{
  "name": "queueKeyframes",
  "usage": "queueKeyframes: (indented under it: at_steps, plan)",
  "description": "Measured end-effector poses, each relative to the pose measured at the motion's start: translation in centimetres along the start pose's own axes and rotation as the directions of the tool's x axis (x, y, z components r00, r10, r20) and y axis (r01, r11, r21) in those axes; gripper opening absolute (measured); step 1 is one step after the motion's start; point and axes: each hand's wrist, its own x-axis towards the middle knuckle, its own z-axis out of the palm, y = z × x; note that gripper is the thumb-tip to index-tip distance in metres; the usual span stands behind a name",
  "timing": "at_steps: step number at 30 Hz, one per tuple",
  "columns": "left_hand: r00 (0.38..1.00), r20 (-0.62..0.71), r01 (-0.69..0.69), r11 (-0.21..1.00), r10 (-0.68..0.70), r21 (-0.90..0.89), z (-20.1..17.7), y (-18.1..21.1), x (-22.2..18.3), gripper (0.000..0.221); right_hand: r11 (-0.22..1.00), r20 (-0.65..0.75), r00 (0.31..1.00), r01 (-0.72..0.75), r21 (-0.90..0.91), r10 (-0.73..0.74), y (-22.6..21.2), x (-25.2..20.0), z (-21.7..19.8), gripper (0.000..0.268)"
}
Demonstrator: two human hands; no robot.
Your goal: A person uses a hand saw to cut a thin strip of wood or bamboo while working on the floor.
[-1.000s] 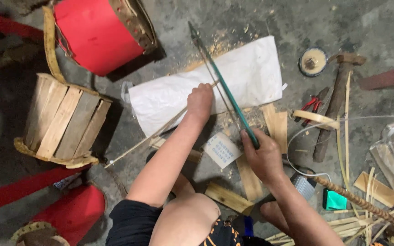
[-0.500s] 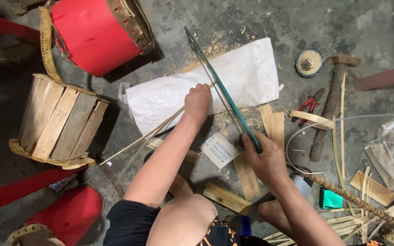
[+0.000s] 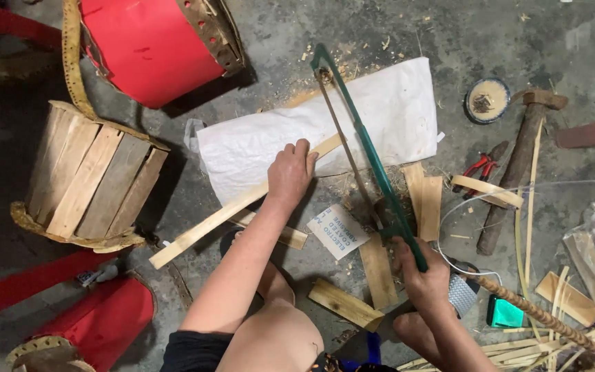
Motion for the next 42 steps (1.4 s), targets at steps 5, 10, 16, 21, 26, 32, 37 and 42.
queueKeyframes:
  at_steps: [5, 10, 16, 21, 26, 32, 37, 42]
  plan:
    - [0.976, -0.196, -0.055, 0.977, 0.096, 0.204, 1.5, -2.6, 1.7, 0.039, 1.0, -0.026, 1.0, -0.008, -0.023, 0.008, -0.6, 1.9, 1.3, 0.028]
    - [0.943, -0.286, -0.077, 0.947, 0.171, 0.312, 1.3, -2.9, 2.2, 0.038, 0.998, -0.076, 0.997, 0.019, -0.054, -0.023, -1.0, 4.7, 3.7, 0.026]
    - [0.951, -0.251, -0.119, 0.963, 0.18, 0.242, 1.0, -1.8, 2.2, 0.035, 0.985, 0.001, 0.989, 0.146, 0.091, -0.147, -1.4, 6.4, 5.0, 0.027]
    - [0.946, -0.261, -0.129, 0.961, 0.194, 0.246, 0.8, -1.8, 2.6, 0.034, 0.987, -0.026, 0.992, 0.126, 0.102, -0.124, -0.7, 6.7, 4.8, 0.024]
    - [0.943, -0.264, -0.125, 0.952, 0.202, 0.28, 1.0, -1.9, 2.6, 0.034, 0.978, -0.056, 0.979, 0.198, 0.066, -0.195, 0.1, 6.7, 4.8, 0.021]
    - [0.946, -0.254, -0.131, 0.952, 0.203, 0.275, 1.3, -2.0, 2.5, 0.033, 0.976, -0.029, 0.979, 0.202, 0.084, -0.201, 1.8, 6.6, 5.5, 0.022]
    - [0.949, -0.246, -0.134, 0.957, 0.198, 0.256, 1.1, -2.0, 2.7, 0.034, 0.988, 0.021, 0.993, 0.111, 0.109, -0.114, 2.7, 5.1, 4.3, 0.025]
    - [0.961, -0.216, -0.127, 0.969, 0.173, 0.212, 1.5, -2.2, 2.8, 0.035, 0.991, -0.003, 0.994, 0.111, 0.07, -0.111, 3.6, 4.2, 4.1, 0.021]
